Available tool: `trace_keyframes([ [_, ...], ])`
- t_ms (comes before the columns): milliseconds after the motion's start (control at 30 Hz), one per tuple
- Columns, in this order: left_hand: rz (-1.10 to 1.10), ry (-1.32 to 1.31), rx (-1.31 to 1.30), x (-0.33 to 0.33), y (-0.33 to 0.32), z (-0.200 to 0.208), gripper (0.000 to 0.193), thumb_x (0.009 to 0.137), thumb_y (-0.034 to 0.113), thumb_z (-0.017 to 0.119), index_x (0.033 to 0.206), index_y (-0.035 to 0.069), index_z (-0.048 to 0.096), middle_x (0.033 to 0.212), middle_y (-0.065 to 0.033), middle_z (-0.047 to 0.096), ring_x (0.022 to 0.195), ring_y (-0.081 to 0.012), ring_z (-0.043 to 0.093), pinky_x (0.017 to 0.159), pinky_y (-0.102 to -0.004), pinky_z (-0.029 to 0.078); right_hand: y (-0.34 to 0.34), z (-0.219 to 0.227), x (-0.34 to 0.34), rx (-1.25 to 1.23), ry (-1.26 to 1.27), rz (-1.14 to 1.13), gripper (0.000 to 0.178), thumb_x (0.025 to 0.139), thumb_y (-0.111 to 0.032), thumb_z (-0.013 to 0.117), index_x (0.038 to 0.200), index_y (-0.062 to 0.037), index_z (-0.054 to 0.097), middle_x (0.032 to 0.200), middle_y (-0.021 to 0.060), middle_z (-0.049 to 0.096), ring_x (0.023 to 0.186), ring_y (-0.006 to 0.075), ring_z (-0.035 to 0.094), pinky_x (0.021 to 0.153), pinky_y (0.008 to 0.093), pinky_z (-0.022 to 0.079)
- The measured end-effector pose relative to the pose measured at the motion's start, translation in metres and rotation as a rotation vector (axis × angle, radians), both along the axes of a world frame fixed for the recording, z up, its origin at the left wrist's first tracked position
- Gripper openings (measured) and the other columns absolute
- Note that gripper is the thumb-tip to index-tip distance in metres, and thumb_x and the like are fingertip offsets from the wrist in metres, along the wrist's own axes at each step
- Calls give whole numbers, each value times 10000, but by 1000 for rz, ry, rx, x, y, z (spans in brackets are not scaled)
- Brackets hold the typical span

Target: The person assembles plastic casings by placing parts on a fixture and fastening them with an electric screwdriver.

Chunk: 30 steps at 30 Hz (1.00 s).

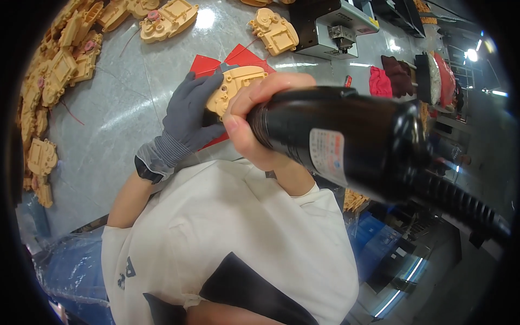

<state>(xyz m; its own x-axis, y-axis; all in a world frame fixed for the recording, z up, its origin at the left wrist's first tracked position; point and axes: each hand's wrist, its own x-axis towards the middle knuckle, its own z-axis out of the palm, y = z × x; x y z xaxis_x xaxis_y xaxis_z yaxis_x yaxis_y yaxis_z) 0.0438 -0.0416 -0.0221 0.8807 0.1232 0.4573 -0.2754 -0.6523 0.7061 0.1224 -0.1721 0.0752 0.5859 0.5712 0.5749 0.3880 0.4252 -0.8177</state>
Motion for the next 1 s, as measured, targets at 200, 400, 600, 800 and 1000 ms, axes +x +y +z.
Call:
trace_keyframes([
  [200, -21, 0, 7, 6, 3, 3, 783, 625, 287, 780, 1293, 89, 424, 1151, -83, 555, 1077, -263, 516, 1005, -479, 352, 1, 7, 0, -125, -25, -25, 430, 737, 41, 579, 1077, -87, 348, 635, 73, 516, 500, 177, 488, 517, 337, 452],
  [400, -56, -51, 12, 7, 5, 1, 798, 626, 276, 771, 1296, 37, 410, 1157, -131, 546, 1054, -309, 517, 996, -491, 344, -27, 3, 13, 79, 171, 70, 429, 772, -8, 565, 1142, -110, 374, 630, 43, 474, 520, 168, 475, 544, 341, 418],
  [600, -43, -3, -33, 7, -3, 13, 744, 622, 302, 767, 1223, -23, 472, 1019, -196, 581, 959, -360, 545, 961, -517, 350, -100, 47, 161, 359, 165, -627, 377, 721, 80, 538, 1065, -39, 438, 631, 53, 497, 504, 168, 511, 583, 343, 470],
  [800, -81, 116, -12, 7, 0, 16, 741, 705, 318, 741, 1297, 13, 416, 1192, -183, 542, 1082, -342, 532, 1037, -509, 317, -76, 28, 205, 175, 66, -697, 279, 663, 94, 567, 908, 21, 456, 568, 86, 499, 465, 189, 530, 524, 307, 453],
  [1000, -36, 151, -36, 6, 1, 20, 771, 701, 297, 747, 1313, -1, 386, 1227, -177, 526, 1085, -354, 529, 1034, -494, 328, -73, 19, 141, 118, 239, -547, 345, 692, 66, 533, 1014, 17, 418, 580, 81, 482, 461, 172, 478, 527, 325, 440],
])
